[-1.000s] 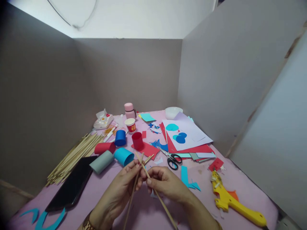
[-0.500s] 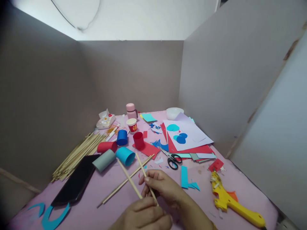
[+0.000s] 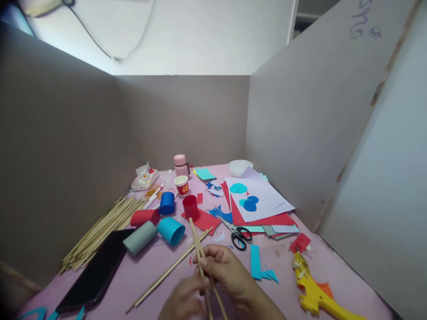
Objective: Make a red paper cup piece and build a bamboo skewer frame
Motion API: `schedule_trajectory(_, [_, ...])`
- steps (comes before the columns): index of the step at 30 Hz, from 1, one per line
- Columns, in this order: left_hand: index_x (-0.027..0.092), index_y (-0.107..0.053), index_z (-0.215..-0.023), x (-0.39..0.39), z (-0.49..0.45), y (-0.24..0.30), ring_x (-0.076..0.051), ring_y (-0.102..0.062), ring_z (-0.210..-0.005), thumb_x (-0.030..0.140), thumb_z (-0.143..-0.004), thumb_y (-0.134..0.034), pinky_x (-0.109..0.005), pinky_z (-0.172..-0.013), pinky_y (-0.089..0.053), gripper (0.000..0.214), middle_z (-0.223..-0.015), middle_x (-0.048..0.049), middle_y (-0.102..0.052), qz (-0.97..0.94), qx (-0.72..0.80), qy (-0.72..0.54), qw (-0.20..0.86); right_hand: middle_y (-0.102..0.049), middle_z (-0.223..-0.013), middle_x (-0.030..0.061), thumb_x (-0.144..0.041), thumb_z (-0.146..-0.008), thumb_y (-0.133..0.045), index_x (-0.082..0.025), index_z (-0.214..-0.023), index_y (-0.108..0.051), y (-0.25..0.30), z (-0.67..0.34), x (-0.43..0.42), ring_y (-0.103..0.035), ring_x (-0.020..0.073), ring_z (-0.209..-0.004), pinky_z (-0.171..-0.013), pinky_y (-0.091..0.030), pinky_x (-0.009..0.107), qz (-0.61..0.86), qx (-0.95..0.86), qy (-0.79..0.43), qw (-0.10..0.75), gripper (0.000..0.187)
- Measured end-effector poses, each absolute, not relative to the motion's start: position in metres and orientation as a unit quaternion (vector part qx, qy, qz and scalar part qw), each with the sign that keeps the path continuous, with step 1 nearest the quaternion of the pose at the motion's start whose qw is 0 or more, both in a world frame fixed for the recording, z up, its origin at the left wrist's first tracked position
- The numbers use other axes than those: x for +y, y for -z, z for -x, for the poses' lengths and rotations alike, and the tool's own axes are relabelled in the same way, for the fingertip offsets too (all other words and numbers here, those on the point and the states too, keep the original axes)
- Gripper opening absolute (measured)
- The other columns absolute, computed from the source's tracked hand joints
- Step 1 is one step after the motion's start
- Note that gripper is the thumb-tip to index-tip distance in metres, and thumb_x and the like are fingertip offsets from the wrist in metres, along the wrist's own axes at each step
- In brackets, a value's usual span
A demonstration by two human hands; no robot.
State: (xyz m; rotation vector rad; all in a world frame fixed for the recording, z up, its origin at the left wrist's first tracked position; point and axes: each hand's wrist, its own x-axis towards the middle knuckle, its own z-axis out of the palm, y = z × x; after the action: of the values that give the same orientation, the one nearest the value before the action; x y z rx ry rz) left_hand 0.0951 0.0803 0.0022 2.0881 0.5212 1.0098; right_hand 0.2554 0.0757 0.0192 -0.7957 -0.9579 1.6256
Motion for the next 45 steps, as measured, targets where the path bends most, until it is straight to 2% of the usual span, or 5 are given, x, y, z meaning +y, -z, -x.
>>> schedule_trajectory(4, [0.029,-0.06,-0.098,0.085,-0.096,-0.026,-0.023,-0.054,-0.108,0.034,-0.087,-0.057,-0.034,-0.093,-0.043,0.013,-0.106,-0.0066,-0.061,-0.626,0.37,-0.57,0.383,-0.065,-0.053,-0.0001,-0.051,-0.068,-0.075,-0.015,-0.08,-0.065,-0.022,-0.252,0.074,-0.055,0.0092,-0.042,-0.045,-0.032,0.019,0.338,-0.434,-0.649,0.527,0.039])
schedule_trajectory(10, [0.017,-0.06,-0.111,0.096,-0.114,-0.054,-0.021,-0.063,-0.079,0.037,-0.082,-0.063,-0.029,-0.073,-0.049,0.035,-0.083,-0.0058,-0.067,-0.589,0.372,-0.456,0.554,-0.063,-0.055,0.0008,-0.054,-0.073,-0.068,-0.015,-0.078,-0.066,-0.025,-0.25,0.069,-0.054,0.0116,-0.048,-0.049,-0.036,0.022,0.364,-0.505,-0.594,0.509,0.04])
schedule_trajectory(22, [0.022,-0.065,-0.073,0.105,-0.104,-0.081,-0.017,-0.056,-0.07,0.034,-0.084,-0.059,-0.024,-0.067,-0.044,0.018,-0.071,-0.0007,-0.061,-0.737,0.358,-0.396,0.414,-0.051,-0.059,-0.0025,-0.043,-0.094,-0.042,-0.019,-0.069,-0.056,-0.035,-0.258,0.063,-0.049,0.0107,-0.053,-0.054,-0.037,0.021,0.44,-0.658,-0.364,0.491,0.038])
schedule_trajectory(35, [0.02,-0.069,-0.1,0.106,-0.099,-0.064,-0.01,-0.045,-0.056,0.038,-0.088,-0.053,-0.018,-0.05,-0.038,0.027,-0.064,0.0035,-0.052,-0.697,0.366,-0.472,0.396,-0.059,-0.065,0.0009,-0.05,-0.094,-0.037,-0.017,-0.078,-0.068,-0.027,-0.259,0.069,-0.055,0.0137,-0.061,-0.058,-0.04,0.023,0.454,-0.655,-0.387,0.463,0.048])
schedule_trajectory(45, [0.02,-0.068,-0.1,0.103,-0.092,-0.057,-0.014,-0.057,-0.075,0.036,-0.089,-0.052,-0.021,-0.065,-0.045,0.025,-0.087,-0.0025,-0.064,-0.717,0.365,-0.476,0.356,-0.061,-0.066,0.0027,-0.058,-0.09,-0.04,-0.015,-0.09,-0.069,-0.019,-0.279,0.082,-0.055,0.0157,-0.064,-0.058,-0.04,0.026,0.511,-0.487,-0.397,0.586,0.053])
